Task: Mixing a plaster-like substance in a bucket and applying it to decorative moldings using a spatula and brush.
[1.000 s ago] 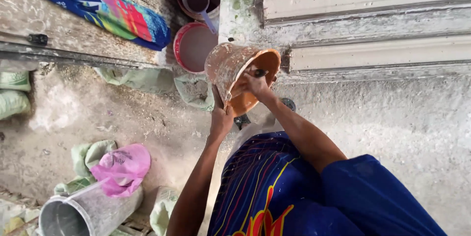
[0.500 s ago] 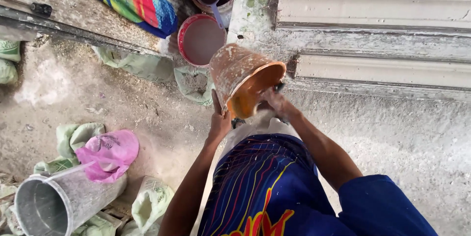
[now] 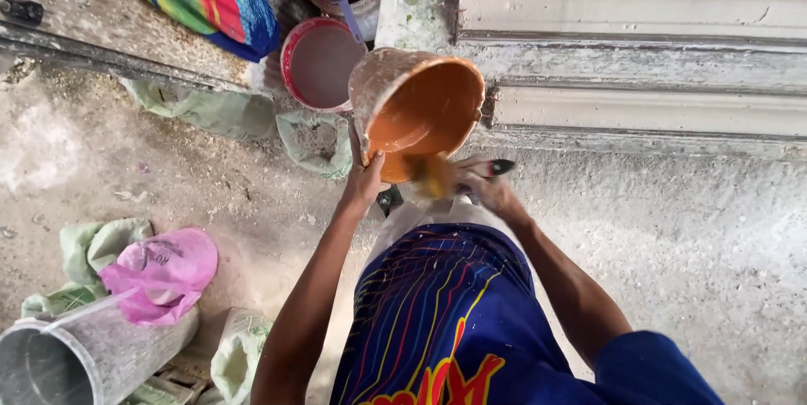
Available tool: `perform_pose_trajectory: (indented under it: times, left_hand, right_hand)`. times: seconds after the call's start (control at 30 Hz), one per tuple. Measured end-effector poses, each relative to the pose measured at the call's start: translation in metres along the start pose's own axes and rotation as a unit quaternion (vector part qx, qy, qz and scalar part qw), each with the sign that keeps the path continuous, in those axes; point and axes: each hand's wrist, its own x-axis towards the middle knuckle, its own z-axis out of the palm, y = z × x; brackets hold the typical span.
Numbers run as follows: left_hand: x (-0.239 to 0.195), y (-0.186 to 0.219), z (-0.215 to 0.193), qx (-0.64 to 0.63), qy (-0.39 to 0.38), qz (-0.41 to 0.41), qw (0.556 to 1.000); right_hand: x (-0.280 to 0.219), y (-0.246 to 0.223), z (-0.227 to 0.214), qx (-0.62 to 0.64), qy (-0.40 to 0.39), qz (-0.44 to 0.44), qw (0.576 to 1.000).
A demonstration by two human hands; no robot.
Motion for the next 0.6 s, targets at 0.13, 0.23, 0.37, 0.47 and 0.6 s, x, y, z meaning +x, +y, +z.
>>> perform_pose_trajectory:
  times: [0.13,0.23,0.37,0.47,0.6]
  left_hand:
    - [0.007,0.020,-0.013,-0.023,-0.002,-0.010,1.000]
    - [0.035,0.018,-0.020,-0.035,-0.011,-0.014,0.999]
    - [0.037,0.048,-0.019,-0.126,0.027,-0.104,0.986]
    - [0.084,-0.008,-0.017,-0.235,-0.010,-0.100,0.967]
    - [0.096,0.006,-0.035,-0.252,-0.044,-0.094,0.962]
  right_hand:
    - [-0.015,-0.004,-0.045,-0.392,0.219,-0.392,0.803]
    - [-0.033,-0.009,-0.053,-0.281,0.254,-0.274,0.884]
    - [-0.042,-0.023,-0.031,-0.204,0.267,-0.260,0.905]
    - [-0.038,-0.035,-0.019,-0.148,0.273,-0.250,0.917]
    - [-0.068,-0.034,-0.075,-0.042,0.370,-0.242,0.896]
